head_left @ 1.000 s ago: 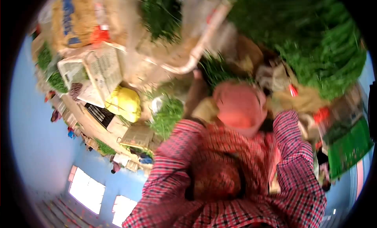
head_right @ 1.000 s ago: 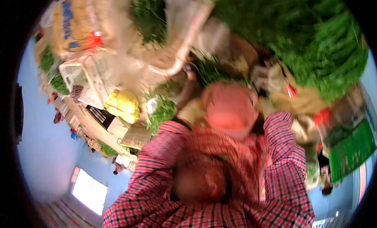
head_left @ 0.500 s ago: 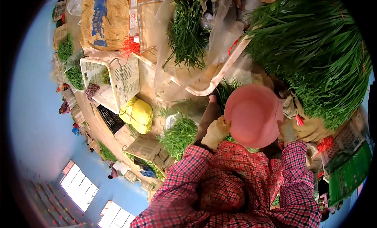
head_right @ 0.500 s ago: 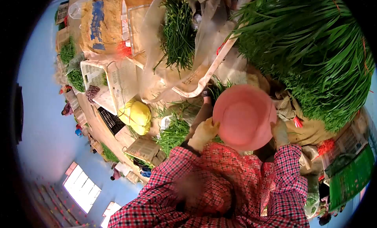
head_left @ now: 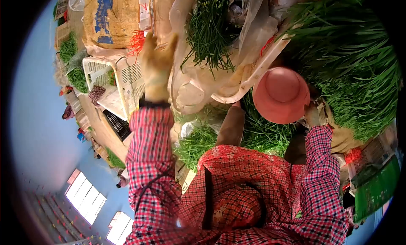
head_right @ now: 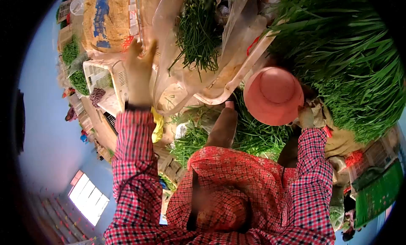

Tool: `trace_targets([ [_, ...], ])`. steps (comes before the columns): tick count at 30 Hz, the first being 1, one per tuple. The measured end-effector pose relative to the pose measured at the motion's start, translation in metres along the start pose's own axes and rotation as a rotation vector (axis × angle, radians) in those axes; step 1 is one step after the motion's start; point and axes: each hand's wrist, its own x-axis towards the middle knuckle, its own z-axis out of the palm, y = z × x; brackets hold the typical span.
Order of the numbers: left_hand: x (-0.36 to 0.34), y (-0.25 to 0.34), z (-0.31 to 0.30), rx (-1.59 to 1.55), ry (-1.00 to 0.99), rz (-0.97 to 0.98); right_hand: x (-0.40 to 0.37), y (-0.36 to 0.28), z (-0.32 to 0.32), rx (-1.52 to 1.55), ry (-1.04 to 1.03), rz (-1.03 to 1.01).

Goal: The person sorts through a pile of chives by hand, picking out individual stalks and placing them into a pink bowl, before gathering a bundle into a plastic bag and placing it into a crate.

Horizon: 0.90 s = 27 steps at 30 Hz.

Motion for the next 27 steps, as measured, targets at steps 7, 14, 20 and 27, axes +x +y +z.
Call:
trace_targets([
  [7,0.071,-0.008,0.093,0.324,-0.344,-0.021,-0.012,-0.141,-0.214,-0.159,0.219,-0.146],
  [14,0.084,-0.056,0.098,0.053,-0.135,0.095,0.161,-0.341,-0.257,0.014,0.604,-0.697],
  [20,0.049,-0.048,0.053,-0.485,-0.214,0.077,0.264,-0.431,-0.239,-0.590,0.233,-0.339],
  [27,0.014,-0.019,0.066,-0.237,-0.127,0.447,0.269,-0.461,-0.195,-0.012,0.410,-0.306],
])
